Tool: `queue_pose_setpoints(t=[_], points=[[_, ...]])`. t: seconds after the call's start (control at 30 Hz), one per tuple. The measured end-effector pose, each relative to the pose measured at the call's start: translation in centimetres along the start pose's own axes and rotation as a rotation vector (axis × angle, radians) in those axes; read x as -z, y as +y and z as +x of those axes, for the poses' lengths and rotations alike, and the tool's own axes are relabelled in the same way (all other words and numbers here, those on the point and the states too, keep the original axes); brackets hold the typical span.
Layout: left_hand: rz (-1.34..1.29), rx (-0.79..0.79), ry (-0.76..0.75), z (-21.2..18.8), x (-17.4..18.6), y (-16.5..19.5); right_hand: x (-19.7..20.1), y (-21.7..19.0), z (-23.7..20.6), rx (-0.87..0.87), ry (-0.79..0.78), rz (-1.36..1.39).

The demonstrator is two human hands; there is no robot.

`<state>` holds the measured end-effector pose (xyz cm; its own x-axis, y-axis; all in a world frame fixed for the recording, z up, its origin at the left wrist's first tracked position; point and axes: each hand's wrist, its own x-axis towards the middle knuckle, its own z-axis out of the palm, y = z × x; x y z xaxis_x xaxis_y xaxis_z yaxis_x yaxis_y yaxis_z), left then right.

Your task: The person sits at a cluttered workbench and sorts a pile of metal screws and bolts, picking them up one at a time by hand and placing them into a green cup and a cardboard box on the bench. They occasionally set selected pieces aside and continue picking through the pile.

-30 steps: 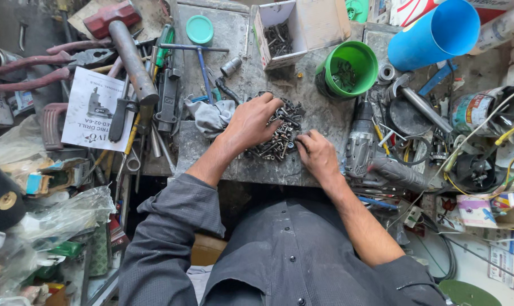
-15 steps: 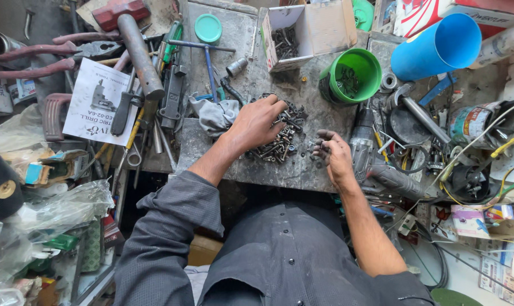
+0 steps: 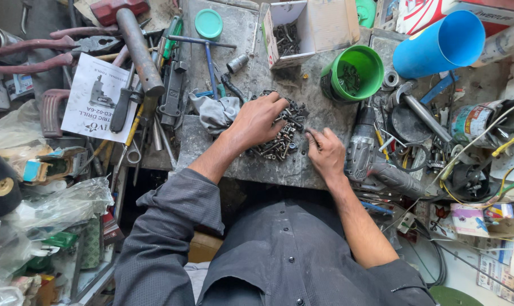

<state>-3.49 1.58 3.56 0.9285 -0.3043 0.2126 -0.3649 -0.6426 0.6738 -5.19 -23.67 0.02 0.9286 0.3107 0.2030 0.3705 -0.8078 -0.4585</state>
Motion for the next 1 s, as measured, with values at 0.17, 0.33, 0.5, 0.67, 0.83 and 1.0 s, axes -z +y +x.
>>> queue_pose_setpoints(t=[0.17,0.33,0.5,0.67,0.83,1.0], points=[[-0.003,0.020,-0.020,0.0,-0.1,-0.1,0.0,2.1,-0.4,-0.242,0.018,0.386],[0.020,-0.004,-0.020,0.2,-0.3,-0.4,-0.4,4.9,-0.2,-0.693,-0.062,1.156],[0.013,0.008,-0.026,0.0,-0.2,-0.3,-0.5,5.0,0.3,-0.691,-0.113,1.199],[0.020,0.014,-0.046,0.0,-0.2,-0.5,2.8,4.5,3.3,-0.893,-0.057,1.481],[0.021,-0.004,-0.039,-0.3,-0.3,-0.4,6.1,5.3,8.8,-0.583,0.049,1.493],[0.017,0.012,-0.063,-0.4,-0.1,-0.2,7.0,7.2,13.6,-0.558,0.117,1.423]])
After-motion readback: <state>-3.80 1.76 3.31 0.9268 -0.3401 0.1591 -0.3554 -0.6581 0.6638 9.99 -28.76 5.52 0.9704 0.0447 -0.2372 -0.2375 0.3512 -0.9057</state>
